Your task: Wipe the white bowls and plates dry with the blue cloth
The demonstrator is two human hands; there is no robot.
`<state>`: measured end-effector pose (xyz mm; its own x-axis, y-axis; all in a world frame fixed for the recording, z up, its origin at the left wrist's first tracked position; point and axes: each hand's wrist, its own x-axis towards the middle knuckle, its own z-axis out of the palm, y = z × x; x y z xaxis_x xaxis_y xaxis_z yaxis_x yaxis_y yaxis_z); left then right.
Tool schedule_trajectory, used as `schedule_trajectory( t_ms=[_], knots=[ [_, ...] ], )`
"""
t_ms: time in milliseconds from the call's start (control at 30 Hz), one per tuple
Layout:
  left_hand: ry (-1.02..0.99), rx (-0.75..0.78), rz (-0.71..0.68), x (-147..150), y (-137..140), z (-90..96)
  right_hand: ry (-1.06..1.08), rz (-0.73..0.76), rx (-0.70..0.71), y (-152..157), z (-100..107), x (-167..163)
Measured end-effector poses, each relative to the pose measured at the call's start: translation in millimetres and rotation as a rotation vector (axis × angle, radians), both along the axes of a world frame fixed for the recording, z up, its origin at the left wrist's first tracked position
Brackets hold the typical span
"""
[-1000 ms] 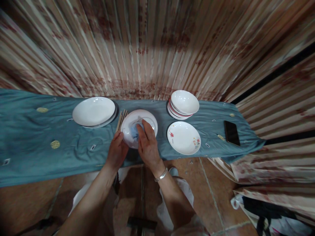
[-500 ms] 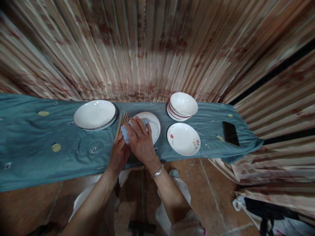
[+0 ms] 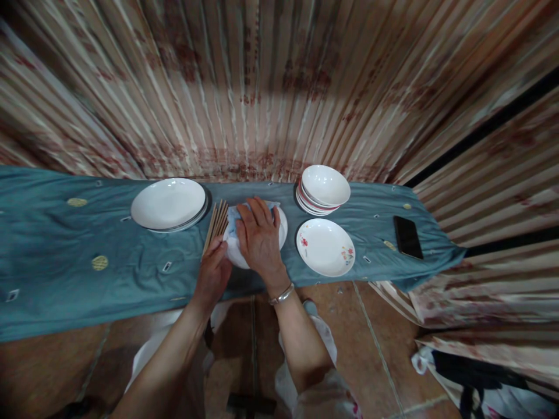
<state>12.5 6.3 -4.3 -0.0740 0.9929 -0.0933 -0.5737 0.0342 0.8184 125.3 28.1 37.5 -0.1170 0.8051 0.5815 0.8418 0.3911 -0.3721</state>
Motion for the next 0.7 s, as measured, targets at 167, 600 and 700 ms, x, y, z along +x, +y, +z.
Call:
schedule_trajectory(
  t_ms=[167,600,700],
  knots=[
    [0.066,0.023,-0.012,-0.8,-0.8,3.7,0.022,-0.02,-0.005,7.1,5.8,7.1],
    [0.139,0.038,0.018,-3.7,1.9,-5.5,0.194,0.003,0.028,33.6,-4.9,35.3],
    [0.121,0.024,0.026,-3.6,2.3,-6.2,0.264,-0.002,0.046,35.0,-9.3,38.4]
  ],
)
